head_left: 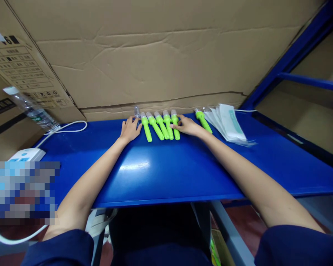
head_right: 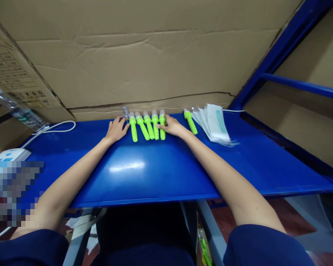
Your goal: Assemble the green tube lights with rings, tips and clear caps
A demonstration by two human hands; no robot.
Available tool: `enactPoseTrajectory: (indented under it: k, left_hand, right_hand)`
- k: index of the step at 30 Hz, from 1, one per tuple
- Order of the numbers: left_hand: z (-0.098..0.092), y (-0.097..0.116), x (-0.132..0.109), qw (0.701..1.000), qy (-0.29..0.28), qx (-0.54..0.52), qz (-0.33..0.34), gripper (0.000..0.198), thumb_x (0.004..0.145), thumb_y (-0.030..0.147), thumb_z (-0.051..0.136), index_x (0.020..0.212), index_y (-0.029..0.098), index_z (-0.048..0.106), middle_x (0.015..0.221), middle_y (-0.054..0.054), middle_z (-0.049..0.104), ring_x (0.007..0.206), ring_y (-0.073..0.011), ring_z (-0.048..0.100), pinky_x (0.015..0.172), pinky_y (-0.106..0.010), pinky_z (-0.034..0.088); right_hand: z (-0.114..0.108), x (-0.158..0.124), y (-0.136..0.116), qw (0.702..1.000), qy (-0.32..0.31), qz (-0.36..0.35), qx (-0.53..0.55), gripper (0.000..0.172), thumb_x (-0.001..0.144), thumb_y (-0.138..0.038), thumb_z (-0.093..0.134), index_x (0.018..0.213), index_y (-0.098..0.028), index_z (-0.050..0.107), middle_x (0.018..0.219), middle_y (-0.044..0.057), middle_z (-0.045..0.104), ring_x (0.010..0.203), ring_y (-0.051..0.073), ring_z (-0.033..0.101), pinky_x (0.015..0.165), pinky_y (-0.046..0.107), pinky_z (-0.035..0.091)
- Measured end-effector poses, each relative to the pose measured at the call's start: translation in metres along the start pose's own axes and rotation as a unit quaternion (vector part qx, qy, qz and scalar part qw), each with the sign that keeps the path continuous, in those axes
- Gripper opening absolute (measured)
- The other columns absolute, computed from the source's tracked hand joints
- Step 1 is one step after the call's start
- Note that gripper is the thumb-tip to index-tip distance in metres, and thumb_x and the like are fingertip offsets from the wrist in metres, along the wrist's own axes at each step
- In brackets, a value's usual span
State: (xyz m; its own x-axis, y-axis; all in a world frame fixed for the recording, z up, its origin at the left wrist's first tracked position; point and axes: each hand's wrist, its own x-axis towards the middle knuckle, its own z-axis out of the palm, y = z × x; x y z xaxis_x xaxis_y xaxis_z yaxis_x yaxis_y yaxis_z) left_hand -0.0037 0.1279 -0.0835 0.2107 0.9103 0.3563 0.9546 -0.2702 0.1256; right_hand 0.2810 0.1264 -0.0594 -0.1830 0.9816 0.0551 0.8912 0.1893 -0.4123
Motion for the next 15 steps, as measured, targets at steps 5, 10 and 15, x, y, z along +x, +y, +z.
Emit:
enactPoseTrajectory:
  k: [5, 10, 15]
  left_hand:
    - [-0.005, 0.0, 0.007, 1.0, 0.003, -0.014, -0.011, 0.042, 0.099, 0.035, 0.041, 0.134, 0.019, 0.057, 0.145, -0.017, 0.052, 0.133, -0.0347, 0.051, 0.109, -0.055, 0.041]
    - [-0.008, -0.002, 0.02, 0.999, 0.041, -0.005, -0.011, 0.043, 0.092, 0.018, 0.041, 0.132, 0.021, 0.059, 0.147, -0.017, 0.048, 0.132, -0.0338, 0.051, 0.105, -0.053, 0.043]
    - [-0.004, -0.006, 0.032, 0.999, 0.016, 0.035, -0.03, 0.059, 0.089, 0.01, 0.041, 0.145, 0.025, 0.051, 0.148, -0.021, 0.044, 0.134, -0.0397, 0.048, 0.105, -0.057, 0.04]
  right_hand:
    - [-0.003, -0.002, -0.002, 1.0, -0.011, -0.008, 0.012, 0.064, 0.097, -0.042, 0.066, 0.147, -0.01, 0.043, 0.115, 0.015, 0.071, 0.104, 0.027, 0.069, 0.089, 0.029, 0.051]
    - [-0.012, 0.004, 0.009, 0.998, 0.055, 0.02, 0.019, 0.044, 0.103, -0.039, 0.051, 0.135, -0.009, 0.054, 0.11, 0.015, 0.072, 0.107, 0.028, 0.067, 0.095, 0.032, 0.048]
    - [-0.02, 0.006, 0.03, 0.986, 0.137, 0.081, -0.045, 0.043, 0.101, -0.033, 0.046, 0.133, -0.006, 0.056, 0.128, 0.022, 0.061, 0.121, 0.033, 0.058, 0.105, 0.041, 0.045]
